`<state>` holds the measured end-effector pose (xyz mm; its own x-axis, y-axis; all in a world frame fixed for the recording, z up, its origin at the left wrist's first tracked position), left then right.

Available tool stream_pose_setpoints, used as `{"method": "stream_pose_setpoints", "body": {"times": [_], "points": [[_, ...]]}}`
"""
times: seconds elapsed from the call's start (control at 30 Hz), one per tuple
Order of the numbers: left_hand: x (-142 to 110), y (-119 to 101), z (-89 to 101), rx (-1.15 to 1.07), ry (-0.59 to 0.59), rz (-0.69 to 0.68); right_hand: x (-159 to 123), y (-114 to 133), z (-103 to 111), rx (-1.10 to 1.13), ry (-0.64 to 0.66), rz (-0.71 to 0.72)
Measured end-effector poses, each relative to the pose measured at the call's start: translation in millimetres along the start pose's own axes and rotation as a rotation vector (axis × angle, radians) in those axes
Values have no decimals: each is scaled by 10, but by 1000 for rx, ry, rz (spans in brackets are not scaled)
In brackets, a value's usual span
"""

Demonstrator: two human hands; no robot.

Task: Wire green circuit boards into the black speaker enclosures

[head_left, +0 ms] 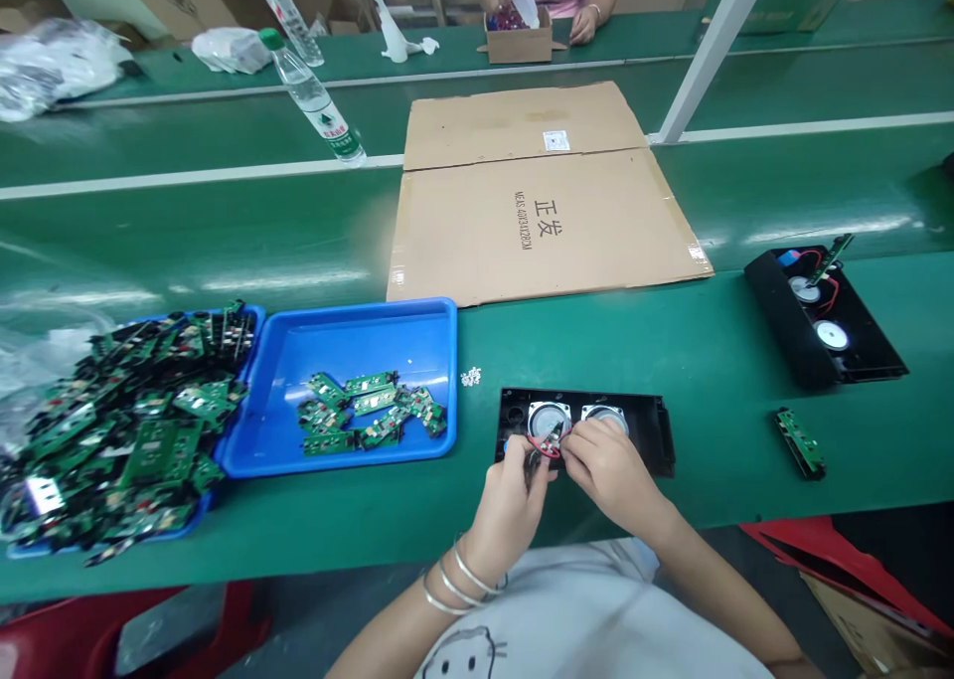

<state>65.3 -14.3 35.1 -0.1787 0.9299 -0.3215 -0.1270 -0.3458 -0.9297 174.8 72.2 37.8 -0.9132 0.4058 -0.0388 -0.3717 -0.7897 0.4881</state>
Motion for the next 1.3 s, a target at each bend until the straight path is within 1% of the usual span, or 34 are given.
{"method": "stream_pose_setpoints", "body": {"times": [0.1, 0.17, 0.27, 0.3, 0.37, 0.43, 0.5, 0.73, 0.87, 0.97, 1.07, 1.17, 1.23, 1.3], "points": [[-2, 9, 14, -35, -7, -8, -9, 19, -22, -9, -94, 15], [0, 18, 23, -67, -7, -8, -32, 18, -31, 24, -167, 9], [8, 24, 38, -89, 21, -15, -76, -29, -23, 100, -274, -73], [13, 24, 42, -92, 39, -13, -84, -48, -19, 120, -287, -97], [23, 23, 52, -101, 69, -3, -72, -66, -22, 141, -243, -87], [31, 12, 64, -112, 77, -2, -39, -54, -38, 142, -132, -14], [35, -5, 72, -111, 68, -14, -15, -41, -40, 127, -68, 32], [20, -14, 53, -4, 79, 14, -37, -22, -74, 91, -97, -3], [13, 12, 46, -3, 89, 16, -65, -19, -135, 62, -94, -30], [26, 21, 52, -22, 95, 17, -67, -36, -134, 77, -106, -39], [48, 5, 69, -58, 88, 23, -56, -67, -94, 162, -81, -26], [57, -24, 90, -93, 61, 33, -59, -105, -35, 275, 4, -30], [48, -33, 99, -92, 43, 57, -88, -132, 21, 295, 50, -31], [33, -26, 105, -65, 26, 85, -146, -179, 102, 256, 27, -23]]}}
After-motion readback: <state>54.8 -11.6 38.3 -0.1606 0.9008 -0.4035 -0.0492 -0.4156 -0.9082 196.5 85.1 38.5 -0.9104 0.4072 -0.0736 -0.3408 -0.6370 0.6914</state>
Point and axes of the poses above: each hand's wrist, its own x-axis towards the middle knuckle, its own z-axis out of the back of the hand, y = z × x, the point moved 4 cm from there along x, towards the middle knuckle, and after that the axes turned 12 degrees about y, right-handed, at the moved point
